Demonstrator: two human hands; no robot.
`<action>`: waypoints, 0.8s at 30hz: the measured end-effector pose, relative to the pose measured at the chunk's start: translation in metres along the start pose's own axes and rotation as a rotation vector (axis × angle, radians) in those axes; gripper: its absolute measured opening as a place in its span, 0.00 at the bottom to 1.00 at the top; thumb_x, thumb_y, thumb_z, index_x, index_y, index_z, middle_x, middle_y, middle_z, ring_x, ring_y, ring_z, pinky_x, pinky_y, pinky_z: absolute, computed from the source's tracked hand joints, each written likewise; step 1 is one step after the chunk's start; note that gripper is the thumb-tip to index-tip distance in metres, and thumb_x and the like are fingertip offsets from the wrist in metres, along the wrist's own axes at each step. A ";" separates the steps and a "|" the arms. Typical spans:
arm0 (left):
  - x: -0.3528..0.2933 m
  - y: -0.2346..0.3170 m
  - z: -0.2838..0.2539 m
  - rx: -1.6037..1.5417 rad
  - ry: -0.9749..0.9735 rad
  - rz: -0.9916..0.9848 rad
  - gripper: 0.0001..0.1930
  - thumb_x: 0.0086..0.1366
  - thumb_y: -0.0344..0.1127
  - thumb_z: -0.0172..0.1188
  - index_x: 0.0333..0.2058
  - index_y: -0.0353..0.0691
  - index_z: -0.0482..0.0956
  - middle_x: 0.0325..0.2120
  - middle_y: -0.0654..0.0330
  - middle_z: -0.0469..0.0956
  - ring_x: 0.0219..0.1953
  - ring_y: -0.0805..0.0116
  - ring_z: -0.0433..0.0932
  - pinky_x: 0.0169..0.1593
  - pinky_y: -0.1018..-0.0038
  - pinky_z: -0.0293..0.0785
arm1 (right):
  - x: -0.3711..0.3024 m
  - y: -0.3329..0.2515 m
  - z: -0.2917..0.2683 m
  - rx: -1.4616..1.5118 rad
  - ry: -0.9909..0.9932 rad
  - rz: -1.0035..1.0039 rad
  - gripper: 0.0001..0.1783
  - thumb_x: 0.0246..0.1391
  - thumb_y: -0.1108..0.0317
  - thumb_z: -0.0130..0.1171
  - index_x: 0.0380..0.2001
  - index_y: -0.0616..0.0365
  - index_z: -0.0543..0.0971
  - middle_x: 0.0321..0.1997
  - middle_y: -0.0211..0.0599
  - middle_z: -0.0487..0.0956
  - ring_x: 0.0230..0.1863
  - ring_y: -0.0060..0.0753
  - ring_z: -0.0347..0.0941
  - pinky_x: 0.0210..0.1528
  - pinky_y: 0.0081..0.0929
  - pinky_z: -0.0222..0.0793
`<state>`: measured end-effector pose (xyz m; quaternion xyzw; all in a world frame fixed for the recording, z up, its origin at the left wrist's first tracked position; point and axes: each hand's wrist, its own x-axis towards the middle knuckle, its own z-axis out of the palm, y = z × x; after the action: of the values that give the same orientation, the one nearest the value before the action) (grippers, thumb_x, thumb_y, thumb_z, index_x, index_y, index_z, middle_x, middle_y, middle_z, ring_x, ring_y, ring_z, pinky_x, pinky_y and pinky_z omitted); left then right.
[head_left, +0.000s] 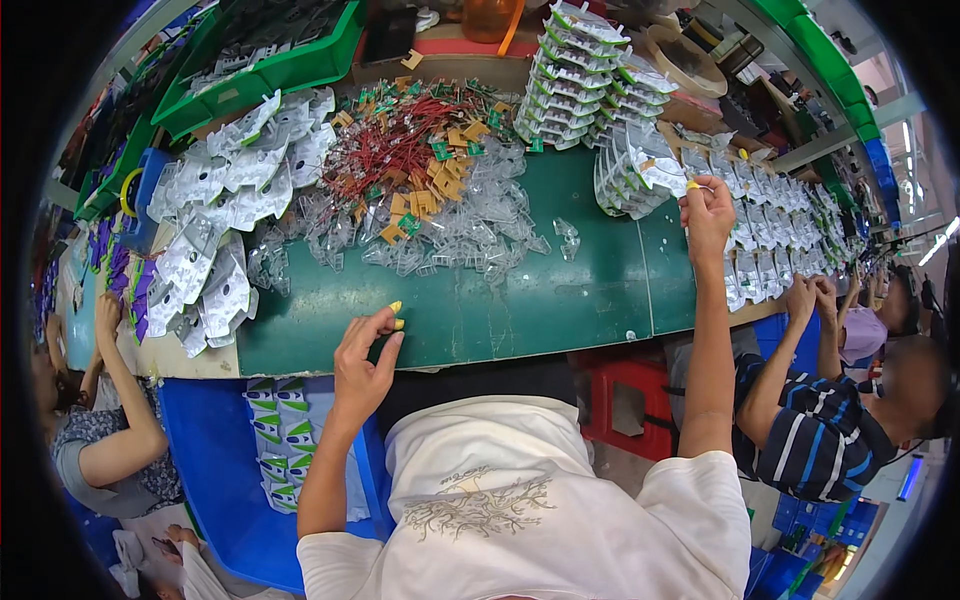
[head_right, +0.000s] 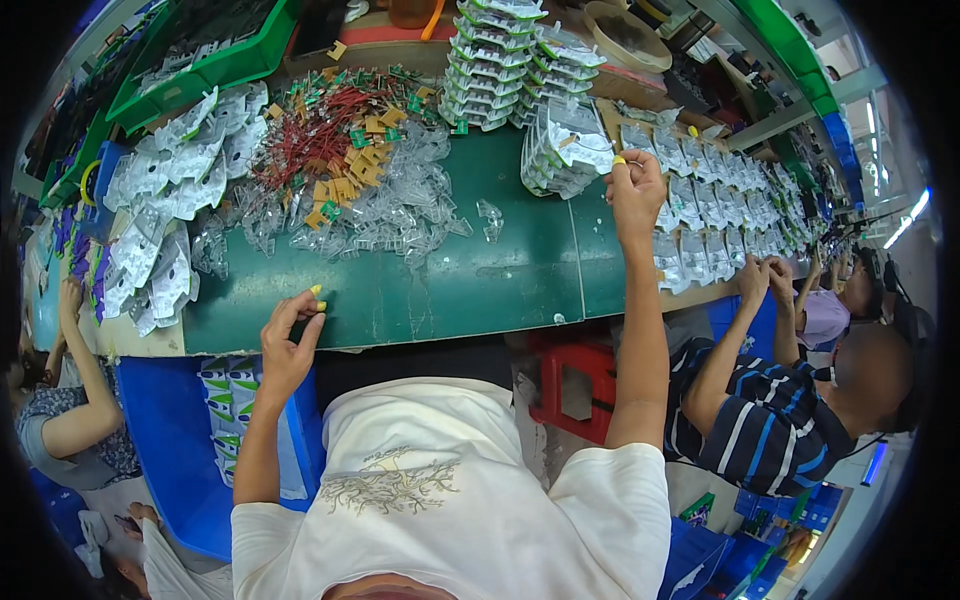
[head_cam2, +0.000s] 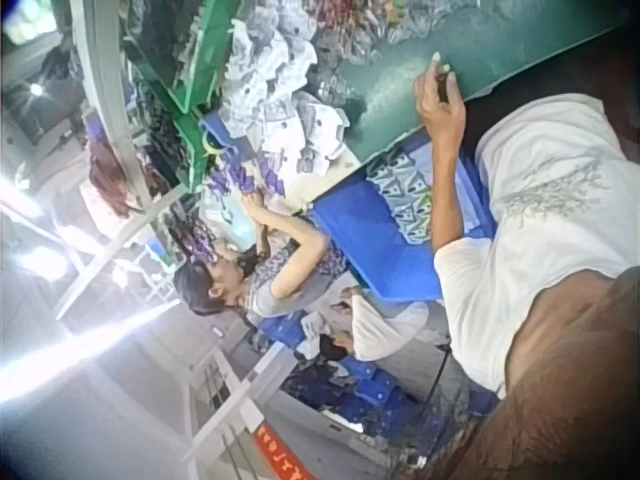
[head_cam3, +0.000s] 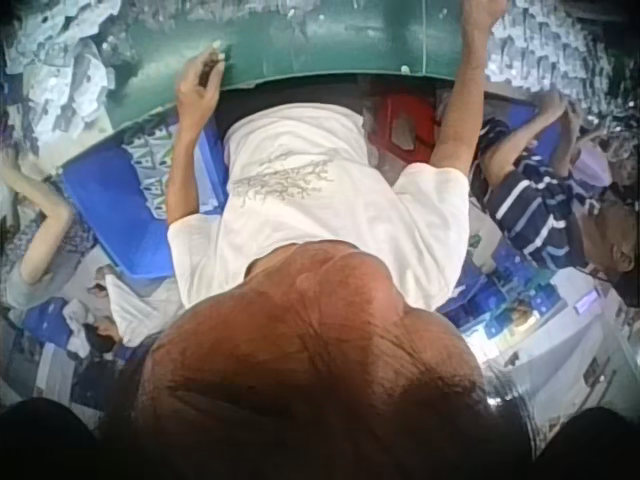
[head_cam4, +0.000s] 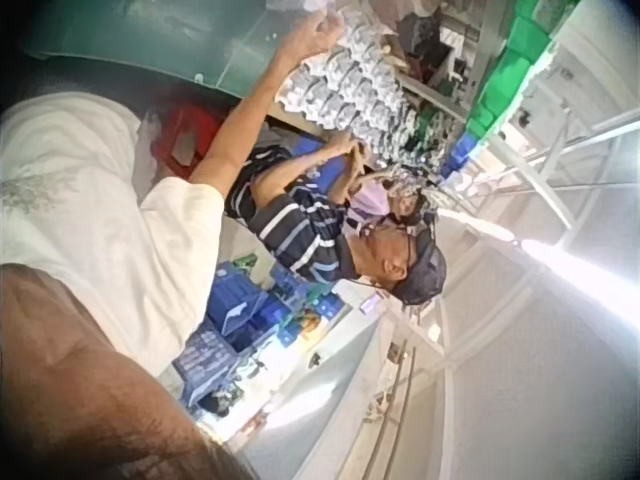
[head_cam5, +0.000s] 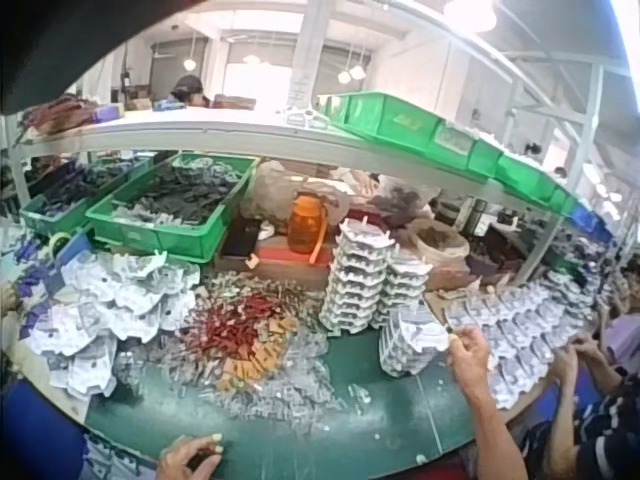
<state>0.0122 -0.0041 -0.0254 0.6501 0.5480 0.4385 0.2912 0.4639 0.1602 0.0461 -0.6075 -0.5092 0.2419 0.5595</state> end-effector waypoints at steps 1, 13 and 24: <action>0.000 0.000 0.000 0.013 0.005 -0.003 0.16 0.59 0.21 0.62 0.47 0.32 0.77 0.33 0.54 0.79 0.35 0.62 0.78 0.42 0.70 0.75 | 0.004 0.008 0.000 0.005 -0.006 -0.006 0.09 0.58 0.75 0.55 0.43 0.60 0.72 0.23 0.31 0.77 0.18 0.14 0.67 0.17 0.14 0.60; 0.005 -0.028 -0.001 -0.139 0.065 -0.153 0.15 0.57 0.24 0.66 0.45 0.35 0.80 0.28 0.59 0.80 0.28 0.70 0.77 0.30 0.77 0.74 | -0.035 -0.025 0.072 0.018 -0.067 -0.276 0.09 0.61 0.75 0.56 0.45 0.62 0.77 0.27 0.25 0.77 0.24 0.11 0.69 0.23 0.12 0.64; 0.013 -0.021 0.004 -0.039 0.087 0.058 0.12 0.56 0.23 0.67 0.40 0.34 0.82 0.25 0.59 0.79 0.24 0.70 0.76 0.28 0.77 0.72 | 0.046 -0.040 0.273 -0.387 -0.309 -0.063 0.18 0.54 0.65 0.50 0.36 0.72 0.80 0.41 0.59 0.81 0.33 0.54 0.82 0.37 0.45 0.78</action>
<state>0.0063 0.0141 -0.0421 0.6401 0.5326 0.4851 0.2671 0.2313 0.3141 0.0255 -0.6429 -0.6444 0.2123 0.3555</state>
